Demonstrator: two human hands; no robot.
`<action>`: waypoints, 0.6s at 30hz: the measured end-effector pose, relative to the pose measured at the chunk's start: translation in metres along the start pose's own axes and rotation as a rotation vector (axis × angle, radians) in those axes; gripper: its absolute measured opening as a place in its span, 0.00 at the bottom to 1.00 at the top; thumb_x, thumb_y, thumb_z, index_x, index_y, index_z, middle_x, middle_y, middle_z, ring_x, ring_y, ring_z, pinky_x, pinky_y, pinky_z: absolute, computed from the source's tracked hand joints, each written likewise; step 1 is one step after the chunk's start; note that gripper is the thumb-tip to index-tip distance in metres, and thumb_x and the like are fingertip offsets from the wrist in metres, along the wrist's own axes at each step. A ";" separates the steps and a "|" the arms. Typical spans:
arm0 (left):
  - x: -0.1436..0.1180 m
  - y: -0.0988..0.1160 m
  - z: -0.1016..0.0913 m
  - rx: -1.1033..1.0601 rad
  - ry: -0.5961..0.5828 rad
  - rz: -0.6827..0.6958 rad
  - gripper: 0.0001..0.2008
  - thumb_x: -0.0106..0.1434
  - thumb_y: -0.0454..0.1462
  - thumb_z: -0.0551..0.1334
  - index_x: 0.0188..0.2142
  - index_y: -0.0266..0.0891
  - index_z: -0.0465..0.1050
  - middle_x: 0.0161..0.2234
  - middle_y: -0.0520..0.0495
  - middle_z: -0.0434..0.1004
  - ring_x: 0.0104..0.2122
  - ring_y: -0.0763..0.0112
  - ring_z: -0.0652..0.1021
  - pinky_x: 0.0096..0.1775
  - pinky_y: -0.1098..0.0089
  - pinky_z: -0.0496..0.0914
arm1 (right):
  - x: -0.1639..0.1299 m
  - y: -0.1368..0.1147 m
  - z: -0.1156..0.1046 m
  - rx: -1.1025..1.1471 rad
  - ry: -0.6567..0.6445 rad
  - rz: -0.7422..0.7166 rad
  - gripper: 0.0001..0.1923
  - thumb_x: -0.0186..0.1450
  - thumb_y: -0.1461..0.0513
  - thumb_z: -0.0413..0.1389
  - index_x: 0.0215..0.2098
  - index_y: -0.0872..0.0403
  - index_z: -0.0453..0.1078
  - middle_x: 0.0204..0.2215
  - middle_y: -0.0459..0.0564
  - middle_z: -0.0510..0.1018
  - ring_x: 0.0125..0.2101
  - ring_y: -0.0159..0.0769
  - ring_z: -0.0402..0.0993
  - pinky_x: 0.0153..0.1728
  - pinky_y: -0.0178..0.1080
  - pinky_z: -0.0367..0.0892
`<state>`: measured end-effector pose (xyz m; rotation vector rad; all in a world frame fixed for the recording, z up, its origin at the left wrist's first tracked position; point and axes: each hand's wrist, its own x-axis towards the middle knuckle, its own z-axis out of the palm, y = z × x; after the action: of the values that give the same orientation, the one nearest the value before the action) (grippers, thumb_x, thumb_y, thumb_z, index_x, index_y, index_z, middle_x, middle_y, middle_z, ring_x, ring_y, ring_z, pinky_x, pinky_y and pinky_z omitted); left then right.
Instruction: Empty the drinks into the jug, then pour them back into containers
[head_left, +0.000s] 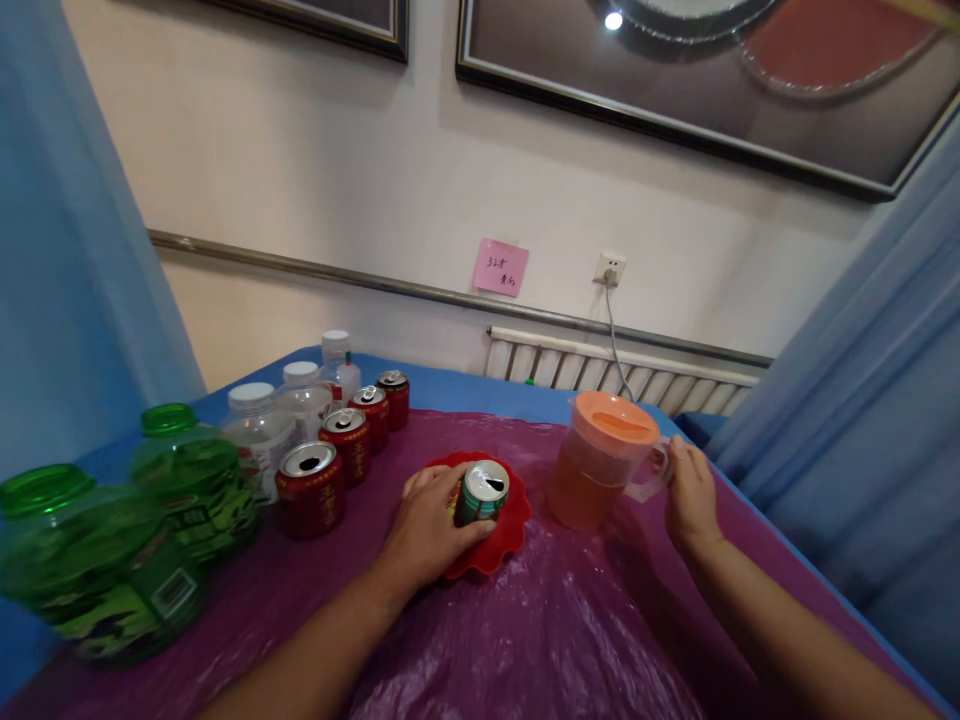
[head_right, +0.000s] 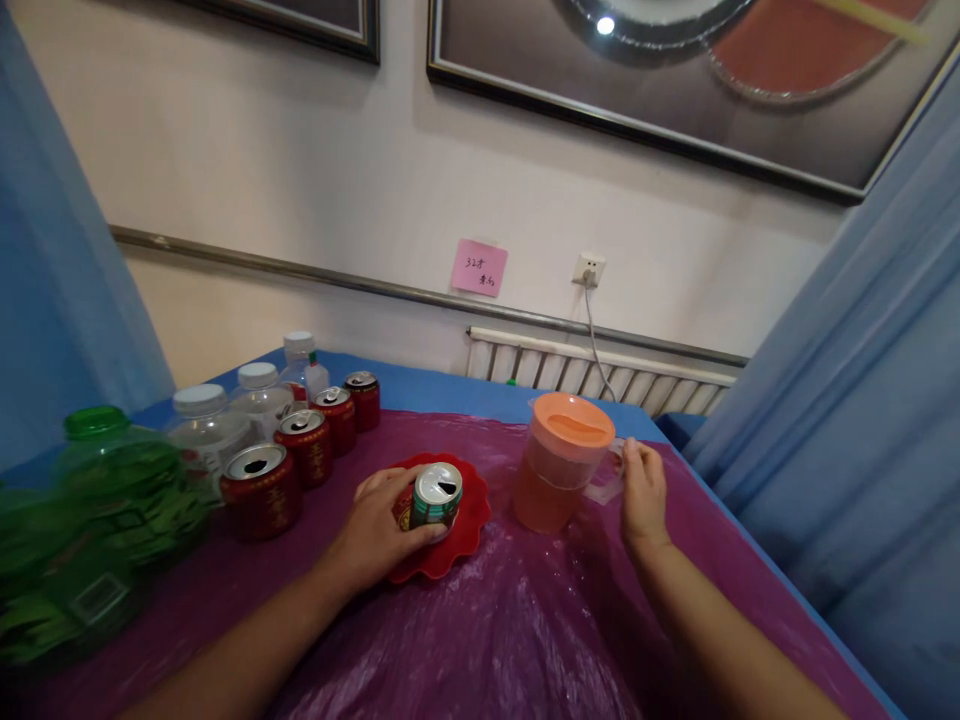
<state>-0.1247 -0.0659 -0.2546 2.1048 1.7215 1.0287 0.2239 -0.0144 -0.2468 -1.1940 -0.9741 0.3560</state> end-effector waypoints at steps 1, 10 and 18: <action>0.001 0.001 -0.001 -0.004 -0.003 -0.011 0.33 0.49 0.42 0.75 0.56 0.49 0.74 0.50 0.44 0.78 0.53 0.49 0.75 0.58 0.50 0.65 | -0.006 -0.003 -0.003 -0.017 0.070 -0.059 0.21 0.64 0.44 0.56 0.40 0.52 0.67 0.39 0.49 0.73 0.41 0.40 0.71 0.45 0.44 0.69; -0.002 0.011 -0.002 -0.066 0.013 -0.017 0.41 0.48 0.44 0.74 0.61 0.41 0.68 0.57 0.39 0.75 0.57 0.48 0.73 0.60 0.49 0.65 | -0.129 -0.039 0.039 -0.147 -0.594 -0.256 0.30 0.63 0.57 0.62 0.62 0.47 0.63 0.59 0.55 0.73 0.58 0.50 0.69 0.59 0.54 0.65; 0.003 0.003 -0.001 -0.066 0.002 0.114 0.37 0.49 0.39 0.69 0.60 0.42 0.67 0.55 0.39 0.77 0.54 0.49 0.76 0.58 0.50 0.69 | -0.133 -0.049 0.100 -0.100 -0.817 0.023 0.36 0.52 0.59 0.70 0.58 0.49 0.69 0.54 0.52 0.79 0.53 0.48 0.74 0.57 0.51 0.67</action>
<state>-0.1229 -0.0649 -0.2506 2.1827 1.5612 1.1034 0.0579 -0.0639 -0.2576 -1.1594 -1.6928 0.8592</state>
